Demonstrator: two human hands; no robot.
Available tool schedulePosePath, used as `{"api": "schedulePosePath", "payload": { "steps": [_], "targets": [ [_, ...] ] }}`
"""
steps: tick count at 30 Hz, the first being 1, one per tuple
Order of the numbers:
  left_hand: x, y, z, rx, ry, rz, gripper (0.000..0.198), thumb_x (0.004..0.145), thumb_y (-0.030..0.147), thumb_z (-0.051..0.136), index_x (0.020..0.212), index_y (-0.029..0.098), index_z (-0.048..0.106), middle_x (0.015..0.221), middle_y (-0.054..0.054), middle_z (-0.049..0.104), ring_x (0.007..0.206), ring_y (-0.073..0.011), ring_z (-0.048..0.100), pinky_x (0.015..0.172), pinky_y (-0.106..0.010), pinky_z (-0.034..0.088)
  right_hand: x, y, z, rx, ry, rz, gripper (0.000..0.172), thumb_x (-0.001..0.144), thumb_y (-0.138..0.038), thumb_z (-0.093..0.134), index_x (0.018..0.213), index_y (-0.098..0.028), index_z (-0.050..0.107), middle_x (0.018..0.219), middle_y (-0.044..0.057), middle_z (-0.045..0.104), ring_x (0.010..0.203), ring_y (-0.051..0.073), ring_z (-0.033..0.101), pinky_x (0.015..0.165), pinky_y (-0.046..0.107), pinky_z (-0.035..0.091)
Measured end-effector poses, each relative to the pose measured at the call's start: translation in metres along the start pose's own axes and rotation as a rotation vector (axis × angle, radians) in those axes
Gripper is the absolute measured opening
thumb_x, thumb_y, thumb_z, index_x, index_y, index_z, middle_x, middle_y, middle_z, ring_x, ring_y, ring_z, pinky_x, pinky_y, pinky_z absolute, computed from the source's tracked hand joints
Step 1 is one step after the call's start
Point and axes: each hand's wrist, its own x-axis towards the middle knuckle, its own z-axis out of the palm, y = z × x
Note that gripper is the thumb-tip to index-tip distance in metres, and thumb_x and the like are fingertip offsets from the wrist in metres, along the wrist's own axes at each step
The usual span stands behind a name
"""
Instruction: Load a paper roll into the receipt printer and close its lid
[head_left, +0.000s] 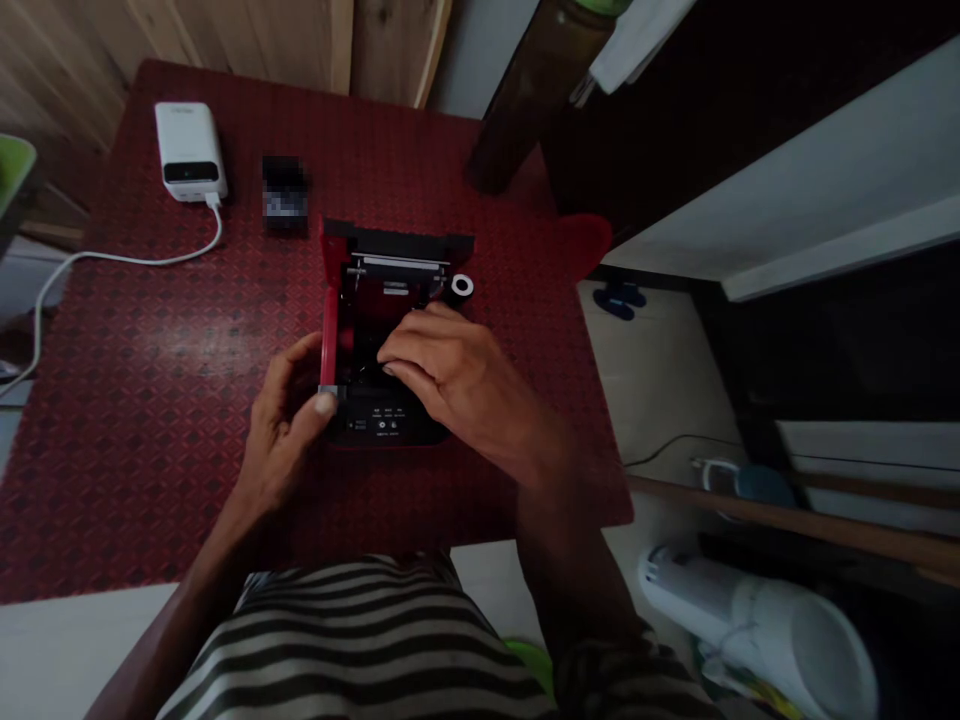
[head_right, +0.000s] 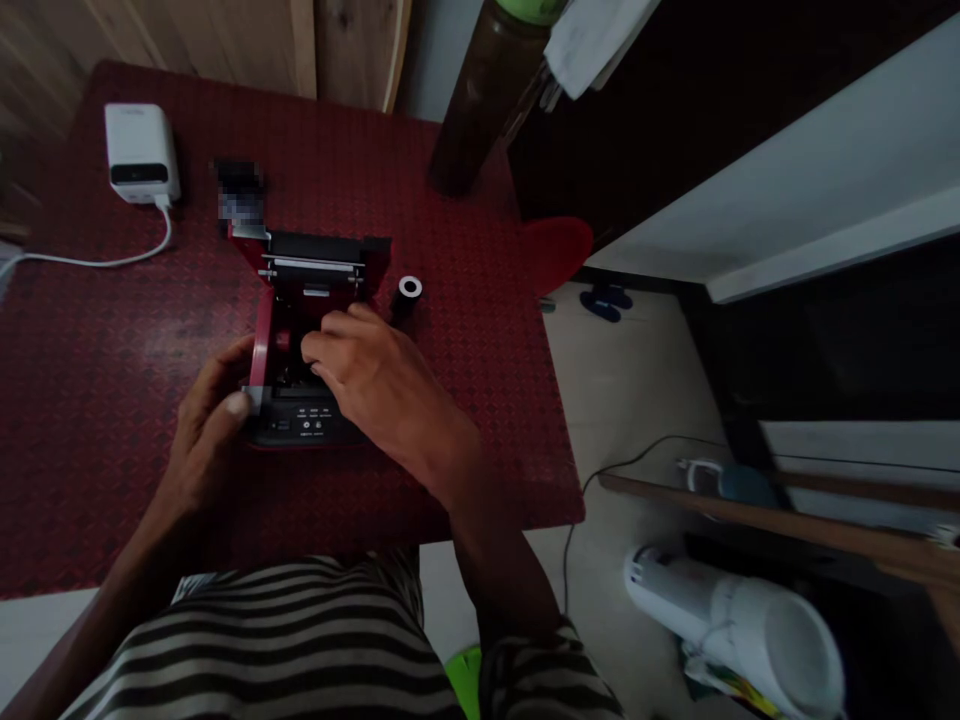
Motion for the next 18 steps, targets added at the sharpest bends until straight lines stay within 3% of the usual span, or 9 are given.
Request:
{"api": "schedulePosePath", "payload": {
  "steps": [3, 7, 10, 12, 15, 18],
  "targets": [
    [0.014, 0.009, -0.001, -0.008, 0.065, 0.018, 0.066, 0.113, 0.079, 0.074, 0.158, 0.031, 0.077, 0.165, -0.012, 0.078, 0.154, -0.0406, 0.073, 0.133, -0.064, 0.058, -0.015, -0.007, 0.004, -0.045, 0.149, 0.001, 0.033, 0.121, -0.008, 0.064, 0.101, -0.023, 0.086, 0.104, 0.005, 0.081, 0.103, 0.022, 0.072, 0.096, 0.038, 0.063],
    [0.063, 0.027, 0.005, 0.064, 0.163, 0.116, 0.076, 0.114, 0.086, 0.069, 0.159, 0.024, 0.077, 0.166, -0.012, 0.076, 0.158, -0.0392, 0.069, 0.137, -0.062, 0.052, -0.033, -0.020, 0.017, -0.125, 0.315, -0.045, 0.033, 0.121, -0.005, 0.063, 0.109, -0.023, 0.089, 0.103, 0.006, 0.082, 0.098, 0.021, 0.073, 0.086, 0.036, 0.065],
    [0.103, 0.042, 0.017, 0.094, 0.107, 0.154, 0.065, 0.126, 0.071, 0.055, 0.155, 0.017, 0.078, 0.152, -0.005, 0.083, 0.150, -0.0324, 0.073, 0.125, -0.053, 0.058, -0.041, -0.028, 0.027, -0.231, 0.429, -0.069, 0.030, 0.121, -0.005, 0.064, 0.112, -0.020, 0.089, 0.099, 0.006, 0.081, 0.090, 0.020, 0.071, 0.076, 0.035, 0.063],
    [0.118, 0.048, 0.025, 0.073, 0.135, 0.120, 0.064, 0.128, 0.066, 0.050, 0.129, 0.012, 0.084, 0.124, -0.004, 0.088, 0.134, -0.0290, 0.079, 0.118, -0.050, 0.060, -0.045, -0.031, 0.032, -0.294, 0.470, -0.069, 0.031, 0.121, -0.005, 0.064, 0.113, -0.022, 0.089, 0.096, 0.004, 0.081, 0.086, 0.019, 0.069, 0.073, 0.035, 0.061],
    [0.116, 0.050, 0.028, 0.040, 0.157, 0.093, 0.055, 0.121, 0.064, 0.066, 0.101, 0.016, 0.083, 0.105, -0.002, 0.084, 0.132, -0.0303, 0.079, 0.120, -0.054, 0.060, -0.049, -0.033, 0.037, -0.348, 0.510, -0.102, 0.031, 0.119, -0.002, 0.067, 0.113, -0.024, 0.088, 0.092, 0.002, 0.080, 0.083, 0.018, 0.068, 0.070, 0.034, 0.060],
    [0.094, 0.041, 0.018, 0.005, 0.122, 0.107, 0.038, 0.108, 0.059, 0.084, 0.106, 0.021, 0.085, 0.116, -0.005, 0.087, 0.147, -0.0361, 0.074, 0.132, -0.060, 0.057, -0.050, -0.032, 0.040, -0.364, 0.546, -0.130, 0.029, 0.118, -0.002, 0.067, 0.112, -0.022, 0.087, 0.092, 0.002, 0.081, 0.081, 0.017, 0.068, 0.068, 0.035, 0.059]
  ]
}}
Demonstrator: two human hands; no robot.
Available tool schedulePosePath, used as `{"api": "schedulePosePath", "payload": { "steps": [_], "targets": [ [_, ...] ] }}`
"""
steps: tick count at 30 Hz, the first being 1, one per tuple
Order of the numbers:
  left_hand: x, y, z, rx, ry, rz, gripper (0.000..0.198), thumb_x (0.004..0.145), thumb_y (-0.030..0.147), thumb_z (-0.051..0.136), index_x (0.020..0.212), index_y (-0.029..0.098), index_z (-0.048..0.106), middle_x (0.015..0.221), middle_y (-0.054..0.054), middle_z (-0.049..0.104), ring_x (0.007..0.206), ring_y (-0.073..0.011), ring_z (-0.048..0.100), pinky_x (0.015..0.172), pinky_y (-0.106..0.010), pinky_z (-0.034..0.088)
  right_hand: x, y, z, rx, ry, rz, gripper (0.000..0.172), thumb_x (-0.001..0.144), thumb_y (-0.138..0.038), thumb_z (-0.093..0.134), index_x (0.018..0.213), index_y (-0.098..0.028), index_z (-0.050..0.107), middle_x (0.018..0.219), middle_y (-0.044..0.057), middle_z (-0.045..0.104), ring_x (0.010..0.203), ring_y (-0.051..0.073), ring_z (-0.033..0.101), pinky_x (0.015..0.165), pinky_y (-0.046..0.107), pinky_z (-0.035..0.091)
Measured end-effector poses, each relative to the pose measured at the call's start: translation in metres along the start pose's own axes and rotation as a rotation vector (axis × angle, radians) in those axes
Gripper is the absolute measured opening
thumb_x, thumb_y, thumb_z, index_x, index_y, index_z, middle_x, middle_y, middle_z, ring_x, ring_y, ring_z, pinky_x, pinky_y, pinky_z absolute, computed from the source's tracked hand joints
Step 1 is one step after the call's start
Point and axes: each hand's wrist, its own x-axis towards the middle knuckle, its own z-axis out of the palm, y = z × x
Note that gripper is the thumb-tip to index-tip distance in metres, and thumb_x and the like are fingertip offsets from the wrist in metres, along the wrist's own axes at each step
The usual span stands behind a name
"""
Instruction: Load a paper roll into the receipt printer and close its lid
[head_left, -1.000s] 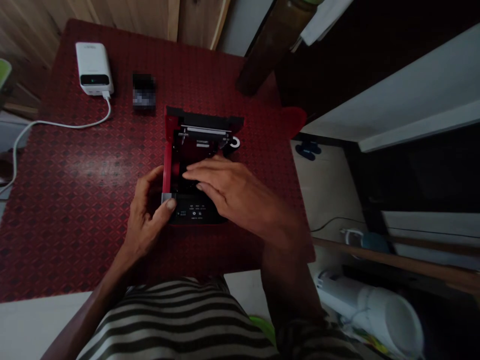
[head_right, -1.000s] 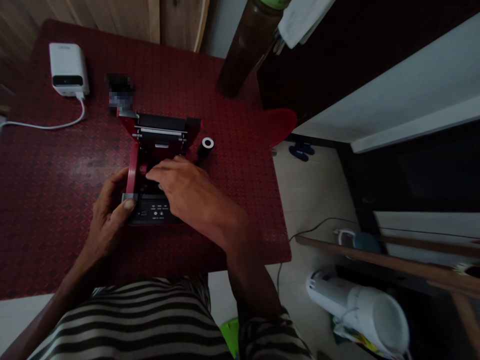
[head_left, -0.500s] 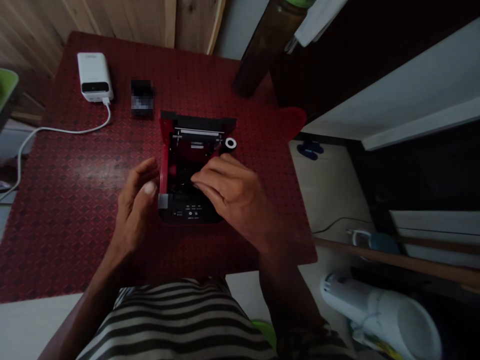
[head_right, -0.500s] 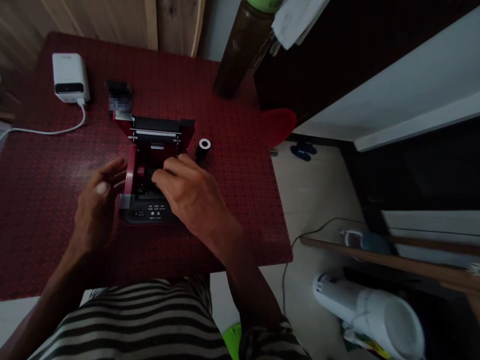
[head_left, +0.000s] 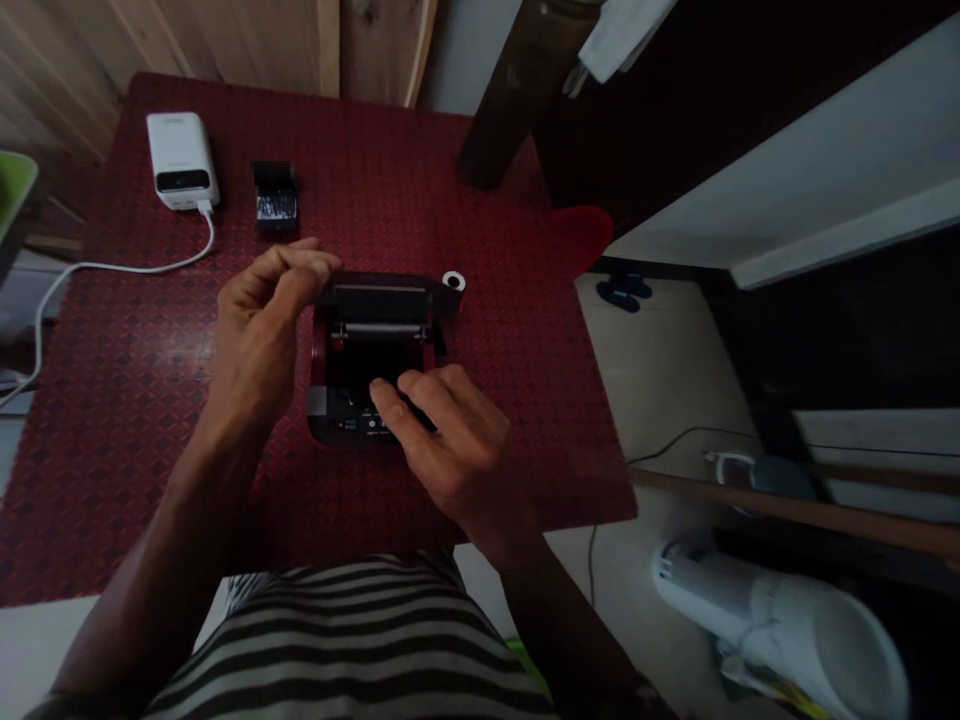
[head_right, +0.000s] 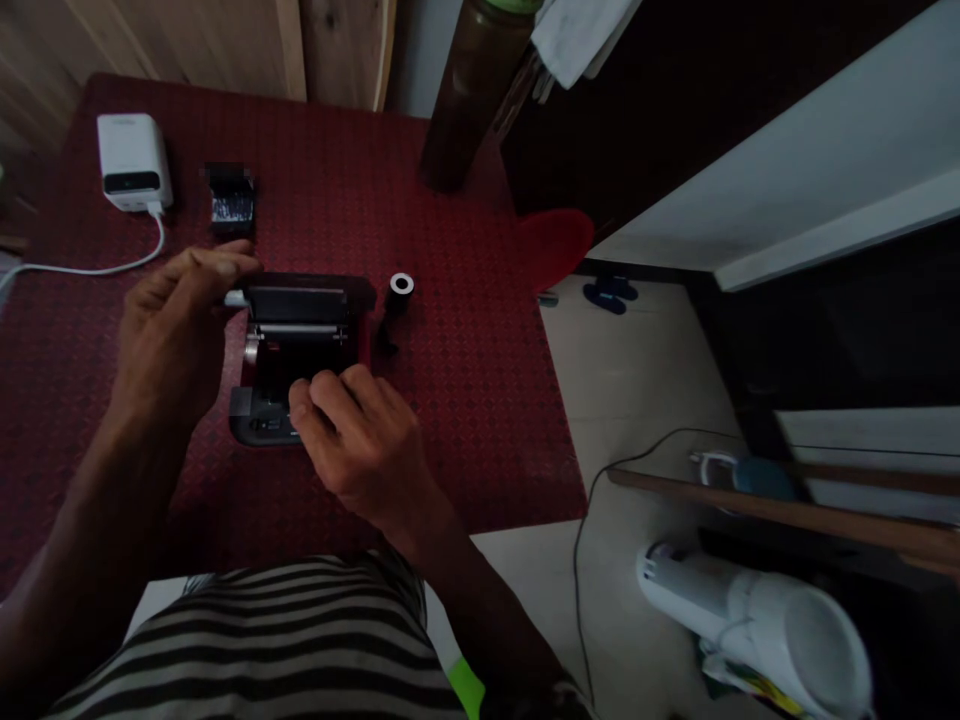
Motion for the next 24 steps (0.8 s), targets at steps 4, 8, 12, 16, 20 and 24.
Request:
{"api": "schedulePosePath", "payload": {
  "steps": [4, 8, 12, 16, 20, 24],
  "targets": [
    [-0.035, -0.015, -0.022, -0.057, -0.082, -0.130, 0.066, 0.092, 0.056, 0.102, 0.147, 0.027, 0.080, 0.157, -0.011, 0.082, 0.158, -0.0417, 0.072, 0.137, -0.064, 0.057, -0.003, 0.000, 0.001, 0.023, -0.013, -0.001, 0.028, 0.119, -0.002, 0.067, 0.114, -0.021, 0.086, 0.095, 0.003, 0.082, 0.083, 0.018, 0.072, 0.071, 0.035, 0.061],
    [-0.055, -0.023, -0.031, -0.070, -0.168, -0.277, 0.073, 0.095, 0.058, 0.100, 0.157, 0.027, 0.077, 0.162, -0.015, 0.080, 0.156, -0.0431, 0.074, 0.130, -0.063, 0.065, -0.007, 0.002, 0.001, 0.039, -0.097, 0.050, 0.022, 0.120, -0.009, 0.070, 0.117, -0.025, 0.086, 0.098, 0.004, 0.083, 0.086, 0.020, 0.072, 0.076, 0.039, 0.061],
    [-0.059, -0.023, -0.031, -0.076, -0.206, -0.294, 0.065, 0.100, 0.061, 0.097, 0.153, 0.027, 0.081, 0.155, -0.014, 0.084, 0.146, -0.0417, 0.081, 0.118, -0.057, 0.073, -0.011, 0.005, 0.000, 0.071, -0.106, 0.093, 0.013, 0.121, -0.020, 0.074, 0.116, -0.025, 0.085, 0.094, 0.004, 0.081, 0.084, 0.021, 0.071, 0.074, 0.040, 0.058],
    [-0.056, -0.020, -0.031, -0.079, -0.208, -0.303, 0.066, 0.097, 0.061, 0.100, 0.151, 0.028, 0.084, 0.148, -0.013, 0.087, 0.142, -0.0432, 0.082, 0.113, -0.058, 0.076, -0.009, 0.011, -0.002, 0.084, -0.076, 0.180, 0.010, 0.121, -0.029, 0.077, 0.126, -0.025, 0.085, 0.108, 0.008, 0.087, 0.095, 0.026, 0.078, 0.085, 0.044, 0.065],
    [-0.057, -0.018, -0.031, -0.073, -0.213, -0.306, 0.068, 0.097, 0.062, 0.100, 0.153, 0.027, 0.083, 0.148, -0.013, 0.087, 0.141, -0.0432, 0.083, 0.114, -0.058, 0.075, -0.005, 0.016, -0.003, 0.184, -0.097, 0.226, 0.017, 0.120, -0.029, 0.077, 0.134, -0.024, 0.084, 0.144, 0.016, 0.089, 0.134, 0.035, 0.083, 0.114, 0.055, 0.068],
    [-0.059, -0.019, -0.031, -0.057, -0.209, -0.303, 0.068, 0.097, 0.060, 0.099, 0.155, 0.028, 0.083, 0.151, -0.012, 0.086, 0.138, -0.0418, 0.084, 0.117, -0.059, 0.074, -0.003, 0.020, -0.005, 0.266, -0.168, 0.241, 0.018, 0.119, -0.024, 0.078, 0.133, -0.025, 0.088, 0.143, 0.013, 0.092, 0.139, 0.034, 0.085, 0.121, 0.056, 0.068]
  ]
}}
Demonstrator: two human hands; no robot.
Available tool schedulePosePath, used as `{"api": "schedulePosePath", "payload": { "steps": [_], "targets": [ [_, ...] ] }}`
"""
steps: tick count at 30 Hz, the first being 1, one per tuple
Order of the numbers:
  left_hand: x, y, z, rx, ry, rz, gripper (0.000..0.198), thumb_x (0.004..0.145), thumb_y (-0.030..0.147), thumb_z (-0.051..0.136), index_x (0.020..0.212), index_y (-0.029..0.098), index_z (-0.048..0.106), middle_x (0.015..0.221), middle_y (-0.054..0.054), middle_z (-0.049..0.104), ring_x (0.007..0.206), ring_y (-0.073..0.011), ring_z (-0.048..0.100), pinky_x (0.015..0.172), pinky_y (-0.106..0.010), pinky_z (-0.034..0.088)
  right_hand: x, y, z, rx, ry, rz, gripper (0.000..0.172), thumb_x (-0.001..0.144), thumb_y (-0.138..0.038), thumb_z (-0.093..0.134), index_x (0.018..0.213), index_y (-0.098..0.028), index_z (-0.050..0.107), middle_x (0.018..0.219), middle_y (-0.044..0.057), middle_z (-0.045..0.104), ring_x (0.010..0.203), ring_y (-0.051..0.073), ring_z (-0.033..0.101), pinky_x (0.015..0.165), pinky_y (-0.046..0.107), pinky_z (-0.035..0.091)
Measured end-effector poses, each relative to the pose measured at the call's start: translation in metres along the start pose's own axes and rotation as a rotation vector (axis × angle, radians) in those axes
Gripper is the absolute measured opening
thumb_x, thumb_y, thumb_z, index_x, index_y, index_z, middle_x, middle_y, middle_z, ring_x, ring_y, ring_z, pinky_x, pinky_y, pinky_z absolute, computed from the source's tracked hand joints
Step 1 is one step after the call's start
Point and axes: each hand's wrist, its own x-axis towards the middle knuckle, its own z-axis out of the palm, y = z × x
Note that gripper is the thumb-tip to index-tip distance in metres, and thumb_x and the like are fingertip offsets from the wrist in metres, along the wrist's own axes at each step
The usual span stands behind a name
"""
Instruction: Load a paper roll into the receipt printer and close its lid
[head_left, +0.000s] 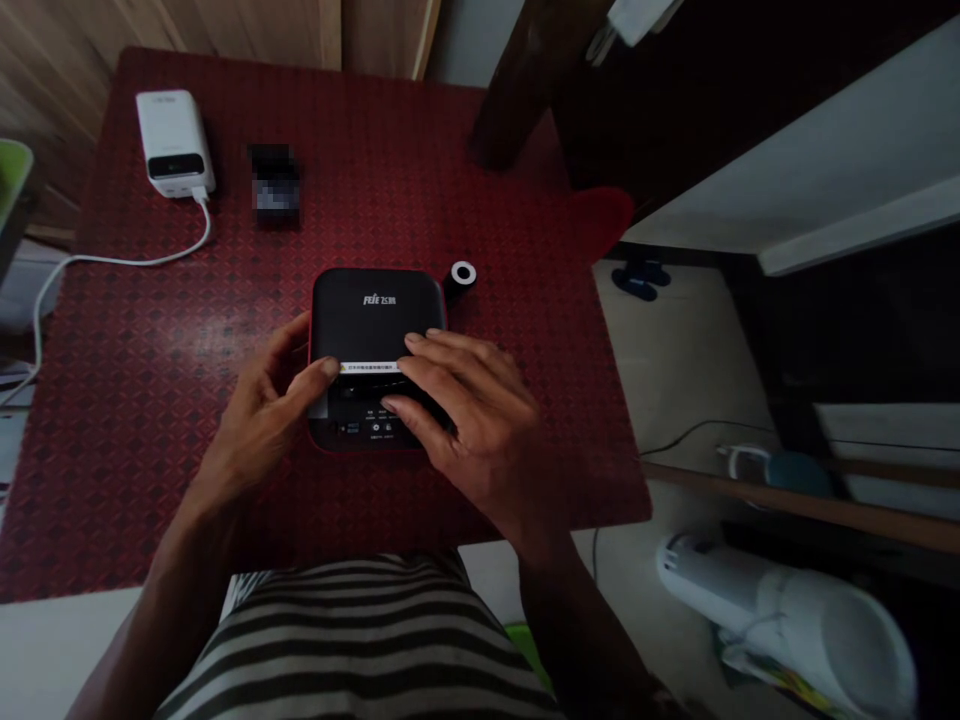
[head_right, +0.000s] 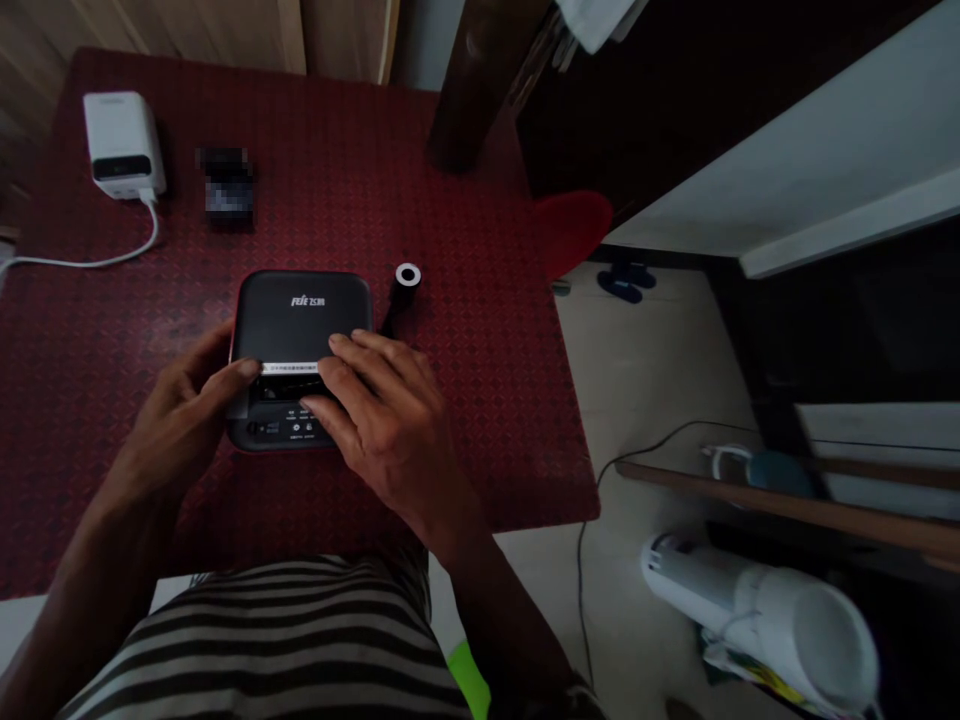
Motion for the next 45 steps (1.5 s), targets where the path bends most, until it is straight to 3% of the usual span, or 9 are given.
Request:
{"api": "schedulePosePath", "payload": {
  "steps": [6, 11, 15, 19, 22, 25, 29, 35, 45],
  "targets": [
    [0.000, 0.002, 0.000, 0.028, -0.014, 0.015, 0.063, 0.100, 0.059, 0.098, 0.153, 0.029, 0.083, 0.152, -0.012, 0.086, 0.153, -0.0445, 0.077, 0.125, -0.062, 0.070, 0.000, 0.000, -0.001, 0.058, 0.021, 0.017, 0.019, 0.116, -0.018, 0.081, 0.131, -0.023, 0.091, 0.141, 0.012, 0.094, 0.136, 0.033, 0.088, 0.120, 0.054, 0.072],
    [-0.003, 0.002, 0.002, -0.009, 0.046, -0.065, 0.075, 0.095, 0.062, 0.101, 0.159, 0.028, 0.082, 0.151, -0.012, 0.086, 0.146, -0.0439, 0.081, 0.118, -0.057, 0.073, -0.006, -0.001, 0.008, 0.077, 0.108, 0.009, 0.018, 0.116, -0.015, 0.079, 0.126, -0.025, 0.090, 0.139, 0.009, 0.094, 0.137, 0.032, 0.088, 0.116, 0.054, 0.072],
    [-0.017, -0.004, 0.002, -0.030, 0.097, -0.071, 0.065, 0.105, 0.066, 0.091, 0.158, 0.029, 0.083, 0.156, -0.010, 0.085, 0.155, -0.0410, 0.075, 0.131, -0.054, 0.063, -0.017, -0.001, 0.016, 0.157, 0.219, 0.024, 0.018, 0.114, -0.015, 0.079, 0.121, -0.029, 0.087, 0.132, 0.005, 0.095, 0.130, 0.030, 0.089, 0.112, 0.054, 0.073],
    [-0.031, -0.008, -0.003, -0.052, 0.082, -0.067, 0.056, 0.108, 0.058, 0.088, 0.159, 0.034, 0.084, 0.159, -0.008, 0.084, 0.154, -0.0401, 0.075, 0.131, -0.054, 0.062, -0.031, -0.003, 0.017, 0.175, 0.272, 0.067, 0.013, 0.115, -0.017, 0.079, 0.118, -0.029, 0.082, 0.136, 0.008, 0.093, 0.131, 0.030, 0.088, 0.113, 0.056, 0.073],
    [-0.035, -0.005, -0.006, -0.035, 0.067, -0.084, 0.057, 0.105, 0.052, 0.092, 0.159, 0.035, 0.085, 0.160, -0.007, 0.083, 0.153, -0.0407, 0.076, 0.132, -0.055, 0.061, -0.043, -0.006, 0.019, 0.159, 0.321, 0.106, 0.015, 0.115, -0.018, 0.078, 0.126, -0.028, 0.081, 0.138, 0.011, 0.092, 0.134, 0.031, 0.087, 0.114, 0.055, 0.073],
    [-0.035, -0.001, -0.005, -0.004, 0.073, -0.081, 0.059, 0.103, 0.052, 0.092, 0.159, 0.033, 0.085, 0.160, -0.009, 0.083, 0.154, -0.0424, 0.075, 0.132, -0.059, 0.061, -0.055, -0.007, 0.024, 0.209, 0.354, 0.194, 0.032, 0.116, -0.029, 0.082, 0.148, -0.029, 0.078, 0.146, 0.013, 0.088, 0.138, 0.031, 0.085, 0.116, 0.056, 0.074],
    [-0.033, 0.006, -0.001, -0.010, 0.096, -0.107, 0.060, 0.099, 0.050, 0.093, 0.155, 0.029, 0.086, 0.158, -0.010, 0.084, 0.156, -0.0435, 0.073, 0.132, -0.060, 0.060, -0.069, -0.005, 0.031, 0.325, 0.333, 0.297, 0.061, 0.115, -0.050, 0.086, 0.169, -0.030, 0.067, 0.162, 0.016, 0.081, 0.148, 0.034, 0.081, 0.121, 0.059, 0.073],
    [-0.031, 0.009, 0.006, -0.129, 0.135, -0.160, 0.057, 0.093, 0.039, 0.094, 0.148, 0.028, 0.086, 0.150, -0.008, 0.087, 0.142, -0.0390, 0.080, 0.124, -0.055, 0.064, -0.080, 0.002, 0.037, 0.350, 0.245, 0.412, 0.078, 0.106, -0.068, 0.093, 0.170, -0.031, 0.067, 0.158, 0.015, 0.084, 0.144, 0.036, 0.084, 0.119, 0.060, 0.074],
    [-0.032, -0.001, 0.005, -0.093, 0.153, -0.157, 0.052, 0.098, 0.035, 0.090, 0.149, 0.029, 0.085, 0.145, -0.007, 0.087, 0.132, -0.0329, 0.082, 0.106, -0.041, 0.066, -0.081, 0.005, 0.040, 0.367, 0.108, 0.413, 0.063, 0.108, -0.056, 0.093, 0.161, -0.029, 0.073, 0.146, 0.013, 0.090, 0.131, 0.035, 0.089, 0.111, 0.053, 0.077]
  ]
}}
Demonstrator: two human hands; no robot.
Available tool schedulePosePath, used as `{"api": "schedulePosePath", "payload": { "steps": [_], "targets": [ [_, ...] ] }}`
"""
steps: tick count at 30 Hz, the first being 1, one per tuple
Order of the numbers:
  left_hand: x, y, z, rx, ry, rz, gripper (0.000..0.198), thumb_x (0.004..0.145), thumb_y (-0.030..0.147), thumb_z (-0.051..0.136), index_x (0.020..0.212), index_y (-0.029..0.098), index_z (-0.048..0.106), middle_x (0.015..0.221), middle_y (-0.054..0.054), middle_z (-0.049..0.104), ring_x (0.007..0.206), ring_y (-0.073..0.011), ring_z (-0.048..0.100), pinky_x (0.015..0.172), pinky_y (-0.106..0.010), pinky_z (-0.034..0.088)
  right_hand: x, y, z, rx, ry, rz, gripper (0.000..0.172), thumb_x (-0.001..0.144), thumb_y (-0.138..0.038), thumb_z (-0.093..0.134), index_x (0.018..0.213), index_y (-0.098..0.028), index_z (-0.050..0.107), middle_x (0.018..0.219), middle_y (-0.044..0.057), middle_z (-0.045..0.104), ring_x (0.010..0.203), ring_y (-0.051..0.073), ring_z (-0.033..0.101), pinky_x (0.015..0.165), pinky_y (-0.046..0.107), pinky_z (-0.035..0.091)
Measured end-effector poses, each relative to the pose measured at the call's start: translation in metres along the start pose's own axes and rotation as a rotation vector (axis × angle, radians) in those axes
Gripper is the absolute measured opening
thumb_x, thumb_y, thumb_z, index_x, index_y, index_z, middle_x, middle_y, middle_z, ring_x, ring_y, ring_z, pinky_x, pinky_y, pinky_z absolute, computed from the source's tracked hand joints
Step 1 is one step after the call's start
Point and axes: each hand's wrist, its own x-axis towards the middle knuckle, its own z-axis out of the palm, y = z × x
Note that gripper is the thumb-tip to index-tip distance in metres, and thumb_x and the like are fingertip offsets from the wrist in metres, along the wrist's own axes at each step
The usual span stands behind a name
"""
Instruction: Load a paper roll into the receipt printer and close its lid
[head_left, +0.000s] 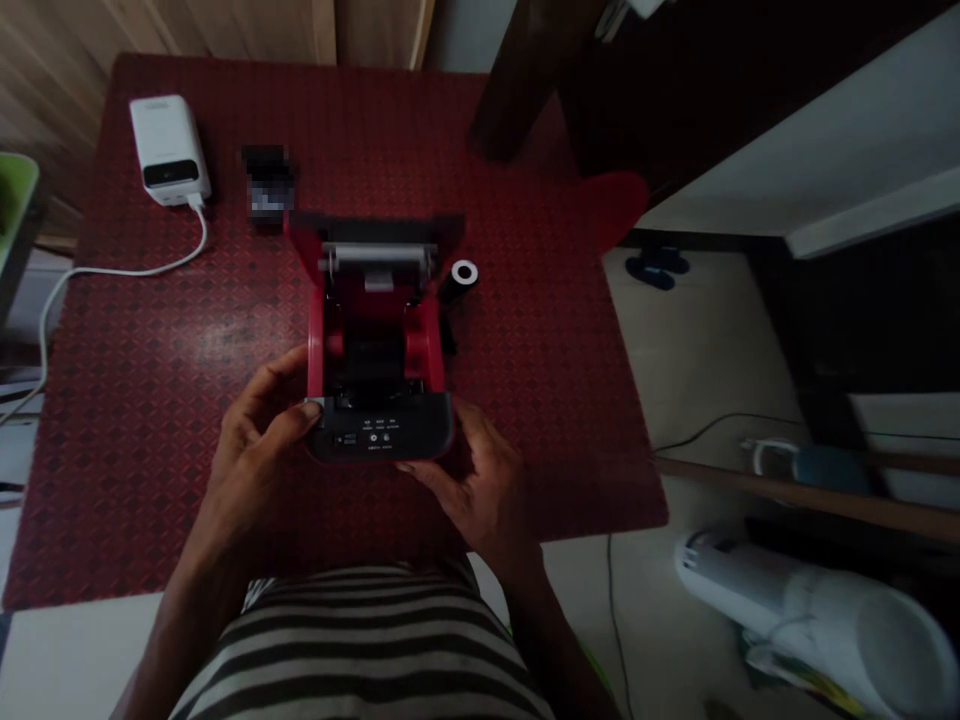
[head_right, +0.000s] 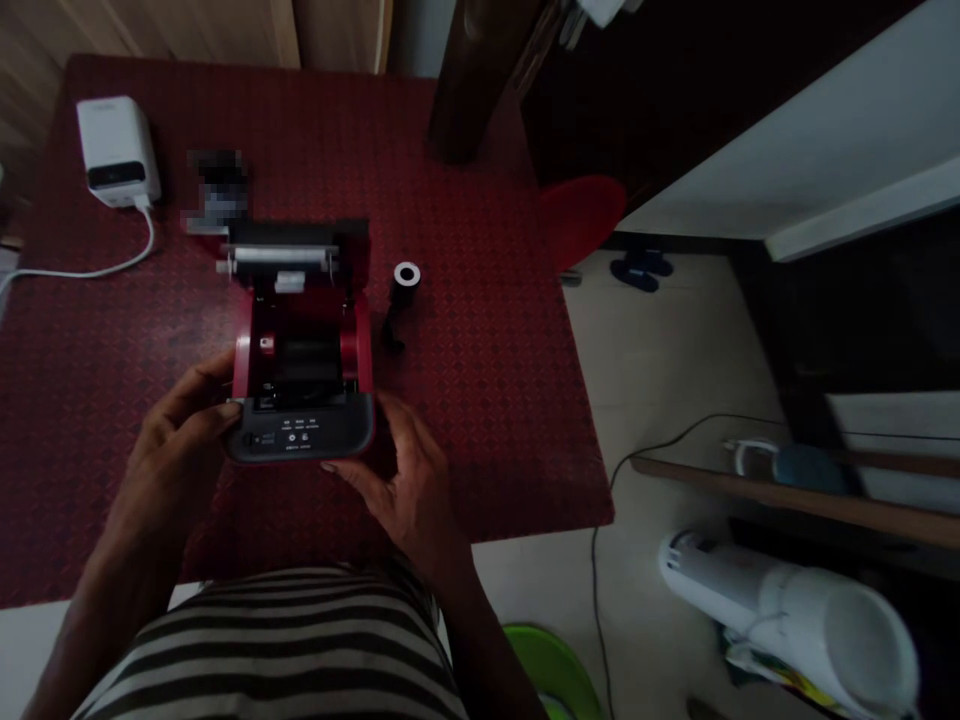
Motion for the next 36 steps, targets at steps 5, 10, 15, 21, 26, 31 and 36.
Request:
{"api": "schedulePosePath", "payload": {
  "steps": [5, 10, 15, 21, 26, 31, 36],
  "targets": [
    [0.002, -0.003, -0.005, 0.099, -0.033, 0.080, 0.049, 0.102, 0.038, 0.082, 0.151, 0.029, 0.082, 0.152, -0.007, 0.083, 0.140, -0.0362, 0.077, 0.115, -0.048, 0.064, 0.016, -0.014, -0.030, -0.015, 0.057, -0.036, 0.048, 0.118, -0.047, 0.081, 0.162, -0.030, 0.075, 0.147, 0.012, 0.089, 0.129, 0.032, 0.089, 0.102, 0.047, 0.078],
    [0.006, -0.006, -0.006, 0.146, -0.037, 0.122, 0.053, 0.100, 0.052, 0.084, 0.148, 0.029, 0.081, 0.148, -0.008, 0.084, 0.139, -0.0384, 0.077, 0.121, -0.053, 0.060, 0.071, -0.043, -0.033, -0.218, -0.036, -0.355, 0.032, 0.119, -0.008, 0.068, 0.137, -0.027, 0.086, 0.130, 0.006, 0.093, 0.120, 0.024, 0.087, 0.114, 0.043, 0.073],
    [0.008, -0.013, -0.004, 0.188, -0.023, 0.248, 0.059, 0.106, 0.067, 0.076, 0.148, 0.026, 0.082, 0.151, -0.010, 0.084, 0.143, -0.0412, 0.075, 0.123, -0.056, 0.057, 0.127, -0.054, 0.003, -0.461, -0.394, -0.372, 0.030, 0.116, -0.002, 0.066, 0.115, -0.024, 0.087, 0.119, 0.008, 0.089, 0.118, 0.028, 0.083, 0.111, 0.047, 0.073],
    [0.008, -0.011, -0.001, 0.175, -0.053, 0.269, 0.054, 0.106, 0.065, 0.076, 0.145, 0.026, 0.080, 0.150, -0.011, 0.084, 0.142, -0.0403, 0.077, 0.122, -0.055, 0.060, 0.143, -0.055, 0.028, -0.661, -0.486, -0.387, 0.028, 0.109, -0.002, 0.074, 0.112, -0.026, 0.086, 0.113, 0.008, 0.090, 0.108, 0.030, 0.086, 0.116, 0.054, 0.070],
    [0.008, -0.010, -0.001, 0.161, -0.056, 0.257, 0.051, 0.108, 0.062, 0.076, 0.144, 0.026, 0.079, 0.149, -0.012, 0.084, 0.142, -0.0398, 0.078, 0.124, -0.055, 0.060, 0.153, -0.053, 0.027, -0.679, -0.542, -0.366, 0.026, 0.110, -0.003, 0.071, 0.114, -0.024, 0.086, 0.112, 0.010, 0.090, 0.101, 0.030, 0.087, 0.096, 0.046, 0.072],
    [0.008, -0.010, 0.000, 0.156, -0.061, 0.260, 0.054, 0.108, 0.061, 0.075, 0.146, 0.023, 0.077, 0.150, -0.014, 0.083, 0.141, -0.0399, 0.078, 0.122, -0.057, 0.062, 0.152, -0.061, 0.017, -0.624, -0.514, -0.349, 0.019, 0.107, -0.010, 0.076, 0.114, -0.025, 0.084, 0.110, 0.008, 0.089, 0.100, 0.030, 0.085, 0.096, 0.046, 0.071],
    [0.008, -0.010, -0.002, 0.181, -0.059, 0.253, 0.052, 0.108, 0.063, 0.075, 0.145, 0.026, 0.079, 0.151, -0.013, 0.084, 0.142, -0.0405, 0.077, 0.124, -0.058, 0.060, 0.123, -0.070, -0.018, -0.446, -0.266, -0.306, 0.011, 0.106, -0.020, 0.080, 0.112, -0.027, 0.085, 0.113, 0.006, 0.090, 0.111, 0.032, 0.085, 0.104, 0.049, 0.070]
  ]
}}
